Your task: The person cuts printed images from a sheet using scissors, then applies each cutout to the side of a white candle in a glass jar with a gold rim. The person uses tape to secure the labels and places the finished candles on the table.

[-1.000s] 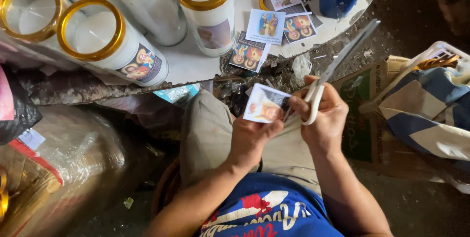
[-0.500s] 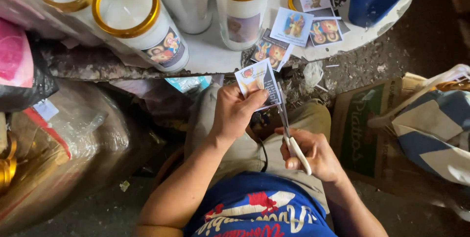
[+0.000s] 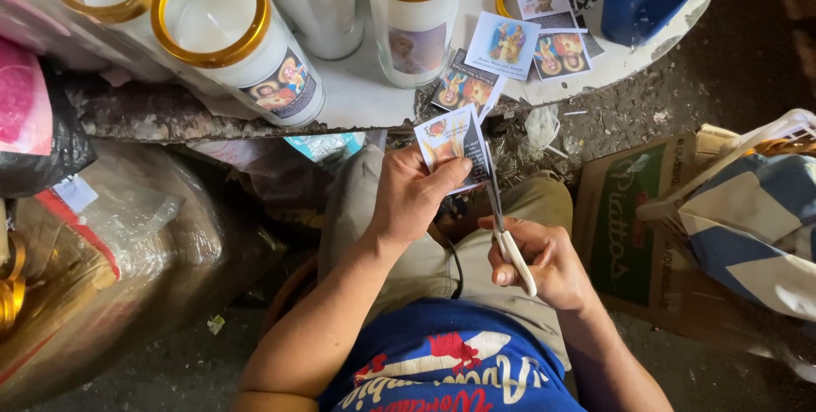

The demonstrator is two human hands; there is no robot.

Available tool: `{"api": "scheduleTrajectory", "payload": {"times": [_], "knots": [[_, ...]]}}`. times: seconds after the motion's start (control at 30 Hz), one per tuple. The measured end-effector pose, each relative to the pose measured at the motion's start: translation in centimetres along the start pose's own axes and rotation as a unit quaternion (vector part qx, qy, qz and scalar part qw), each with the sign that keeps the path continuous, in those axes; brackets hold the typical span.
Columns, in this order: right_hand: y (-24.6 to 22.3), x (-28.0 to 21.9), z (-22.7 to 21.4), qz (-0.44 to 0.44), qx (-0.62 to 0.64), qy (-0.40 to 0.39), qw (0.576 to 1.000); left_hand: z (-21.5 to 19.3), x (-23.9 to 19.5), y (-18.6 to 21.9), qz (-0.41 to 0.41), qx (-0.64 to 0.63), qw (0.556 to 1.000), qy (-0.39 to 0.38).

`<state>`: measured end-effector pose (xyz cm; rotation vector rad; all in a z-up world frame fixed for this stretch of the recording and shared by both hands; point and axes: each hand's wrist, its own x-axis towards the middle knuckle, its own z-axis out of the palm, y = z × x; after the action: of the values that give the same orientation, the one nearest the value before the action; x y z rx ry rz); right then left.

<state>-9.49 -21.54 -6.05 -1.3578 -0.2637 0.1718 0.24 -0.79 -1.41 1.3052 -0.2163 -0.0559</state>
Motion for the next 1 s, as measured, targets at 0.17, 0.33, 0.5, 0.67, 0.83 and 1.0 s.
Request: {"api": "scheduleTrajectory", "payload": {"times": [0.17, 0.33, 0.5, 0.67, 0.83, 1.0], "knots": [[-0.4, -0.1, 0.4, 0.0, 0.006, 0.013, 1.0, -0.1, -0.1, 0.2, 0.001, -0.01, 1.0, -0.002], [-0.1, 0.5, 0.0, -0.01, 0.019, 0.01, 1.0, -0.3, 0.0, 0.4, -0.002, -0.004, 0.999, -0.04], [1.6, 0.0, -1.1, -0.007, 0.016, 0.018, 1.0, 0.2, -0.7, 0.1, -0.008, -0.014, 0.999, -0.049], [-1.7, 1.0, 1.0, -0.015, 0.016, 0.017, 1.0, 0.2, -0.7, 0.6, -0.009, -0.023, 0.998, -0.051], [1.5, 0.7, -0.8, -0.012, -0.001, 0.04, 0.999, 0.5, -1.3, 0.4, -0.016, -0.033, 0.995, -0.094], [1.8, 0.3, -0.8, -0.002, -0.016, 0.052, 0.999, 0.2, -1.5, 1.0, -0.011, -0.002, 0.996, -0.09]]}}
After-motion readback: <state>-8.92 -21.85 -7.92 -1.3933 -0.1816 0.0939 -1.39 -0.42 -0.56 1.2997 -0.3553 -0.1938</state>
